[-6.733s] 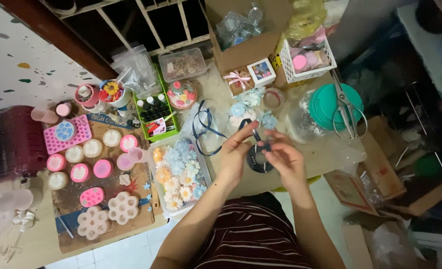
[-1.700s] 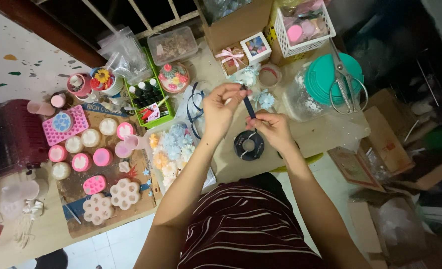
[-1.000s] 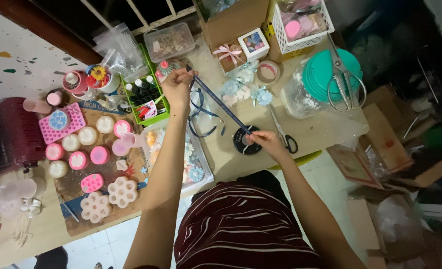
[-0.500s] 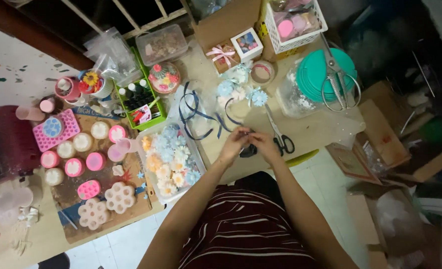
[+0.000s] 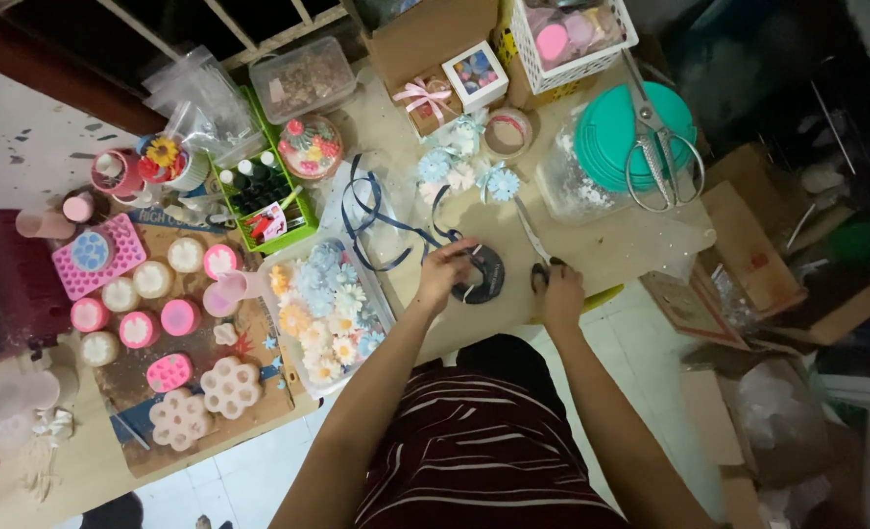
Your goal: Cutting and preparing decorative ribbons at a workshop table.
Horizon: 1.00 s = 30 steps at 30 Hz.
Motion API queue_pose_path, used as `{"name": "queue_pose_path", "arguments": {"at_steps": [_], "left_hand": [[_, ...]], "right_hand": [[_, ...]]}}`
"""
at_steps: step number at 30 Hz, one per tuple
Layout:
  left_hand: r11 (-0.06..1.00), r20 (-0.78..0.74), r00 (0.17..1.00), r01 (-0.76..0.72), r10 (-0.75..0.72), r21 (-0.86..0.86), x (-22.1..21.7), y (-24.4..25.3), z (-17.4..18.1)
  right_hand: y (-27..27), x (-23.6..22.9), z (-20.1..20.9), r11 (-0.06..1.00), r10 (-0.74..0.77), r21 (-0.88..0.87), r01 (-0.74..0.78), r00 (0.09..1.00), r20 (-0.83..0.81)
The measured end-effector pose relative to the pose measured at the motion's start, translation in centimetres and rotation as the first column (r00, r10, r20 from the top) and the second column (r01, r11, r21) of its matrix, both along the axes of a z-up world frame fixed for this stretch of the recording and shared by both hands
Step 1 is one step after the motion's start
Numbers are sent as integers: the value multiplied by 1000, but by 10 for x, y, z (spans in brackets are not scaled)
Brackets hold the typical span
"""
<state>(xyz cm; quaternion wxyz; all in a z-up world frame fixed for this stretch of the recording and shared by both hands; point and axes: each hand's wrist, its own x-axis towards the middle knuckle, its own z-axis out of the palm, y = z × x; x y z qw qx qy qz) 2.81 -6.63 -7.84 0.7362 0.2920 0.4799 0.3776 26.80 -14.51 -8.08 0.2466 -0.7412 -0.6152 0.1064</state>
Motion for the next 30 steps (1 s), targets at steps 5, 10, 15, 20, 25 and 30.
{"name": "queue_pose_path", "arguments": {"at_steps": [5,10,15,20,25,30], "left_hand": [[999,89,996,-31,27,42,-2,4,39],[996,-91,992,-89,91,21,-5,3,-7],[988,-215,967,-121,139,94,-6,8,-8],[980,-210,957,-191,198,53,-11,15,-38],[981,-350,918,-163,188,101,-7,17,-37],[977,-310,930,-213,198,-14,-4,21,-27]], "right_hand": [[-16,17,-19,981,-141,-117,154,984,109],[-7,21,8,974,-101,-201,107,994,37],[-5,34,24,974,-28,-229,3,994,-109],[-51,27,23,959,-70,-275,-60,895,-440],[-94,-1,83,723,-429,-521,-454,295,-854],[-103,-13,71,637,-572,-546,-545,141,-808]]}}
